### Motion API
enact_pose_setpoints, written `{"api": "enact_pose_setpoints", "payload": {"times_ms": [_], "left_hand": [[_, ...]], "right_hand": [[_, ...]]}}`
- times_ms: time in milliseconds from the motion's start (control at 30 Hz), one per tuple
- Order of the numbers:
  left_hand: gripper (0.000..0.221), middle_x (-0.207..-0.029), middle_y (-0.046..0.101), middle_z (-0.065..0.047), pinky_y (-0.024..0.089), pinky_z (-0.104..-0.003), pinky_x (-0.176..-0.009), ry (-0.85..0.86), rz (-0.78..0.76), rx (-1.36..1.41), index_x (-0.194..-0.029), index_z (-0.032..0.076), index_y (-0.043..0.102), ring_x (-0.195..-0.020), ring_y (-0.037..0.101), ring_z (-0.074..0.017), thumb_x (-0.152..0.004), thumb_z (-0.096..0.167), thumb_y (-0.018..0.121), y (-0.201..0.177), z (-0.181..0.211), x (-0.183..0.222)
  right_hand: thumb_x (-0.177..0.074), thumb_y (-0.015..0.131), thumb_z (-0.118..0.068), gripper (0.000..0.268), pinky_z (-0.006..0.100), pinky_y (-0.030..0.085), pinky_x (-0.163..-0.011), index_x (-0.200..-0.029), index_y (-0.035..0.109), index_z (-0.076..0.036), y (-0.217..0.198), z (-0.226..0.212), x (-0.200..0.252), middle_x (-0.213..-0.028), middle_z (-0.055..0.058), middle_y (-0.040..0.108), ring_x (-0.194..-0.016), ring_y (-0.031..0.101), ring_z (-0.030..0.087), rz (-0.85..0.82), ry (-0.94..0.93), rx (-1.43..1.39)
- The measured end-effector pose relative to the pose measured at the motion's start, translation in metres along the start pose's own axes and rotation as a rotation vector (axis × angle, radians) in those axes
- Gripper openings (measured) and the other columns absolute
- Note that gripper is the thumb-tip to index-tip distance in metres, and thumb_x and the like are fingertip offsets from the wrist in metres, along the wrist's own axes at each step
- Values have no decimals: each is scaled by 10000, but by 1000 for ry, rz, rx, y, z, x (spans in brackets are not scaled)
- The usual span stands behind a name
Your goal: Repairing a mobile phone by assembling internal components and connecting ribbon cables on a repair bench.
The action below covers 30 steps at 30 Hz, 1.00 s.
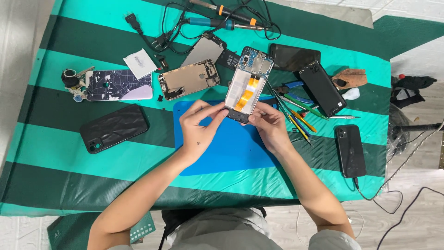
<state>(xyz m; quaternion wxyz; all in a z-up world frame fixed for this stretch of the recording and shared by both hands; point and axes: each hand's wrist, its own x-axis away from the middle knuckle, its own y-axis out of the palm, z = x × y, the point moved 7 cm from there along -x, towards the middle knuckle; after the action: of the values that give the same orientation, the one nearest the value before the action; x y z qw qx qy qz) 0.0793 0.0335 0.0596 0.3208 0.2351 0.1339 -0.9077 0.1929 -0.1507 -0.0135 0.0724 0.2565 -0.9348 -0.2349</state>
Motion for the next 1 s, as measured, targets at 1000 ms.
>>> {"api": "enact_pose_setpoints", "payload": {"times_ms": [1000], "left_hand": [[316, -866, 776, -213, 688, -356, -628, -560, -178, 546, -1120, -50, 744, -705, 779, -227, -822, -36, 850, 22, -49, 15]], "right_hand": [[-787, 711, 237, 573, 416, 632, -863, -1345, 613, 145, 5, -18, 1, -1054, 237, 731, -1073, 758, 358, -238, -91, 98]]}}
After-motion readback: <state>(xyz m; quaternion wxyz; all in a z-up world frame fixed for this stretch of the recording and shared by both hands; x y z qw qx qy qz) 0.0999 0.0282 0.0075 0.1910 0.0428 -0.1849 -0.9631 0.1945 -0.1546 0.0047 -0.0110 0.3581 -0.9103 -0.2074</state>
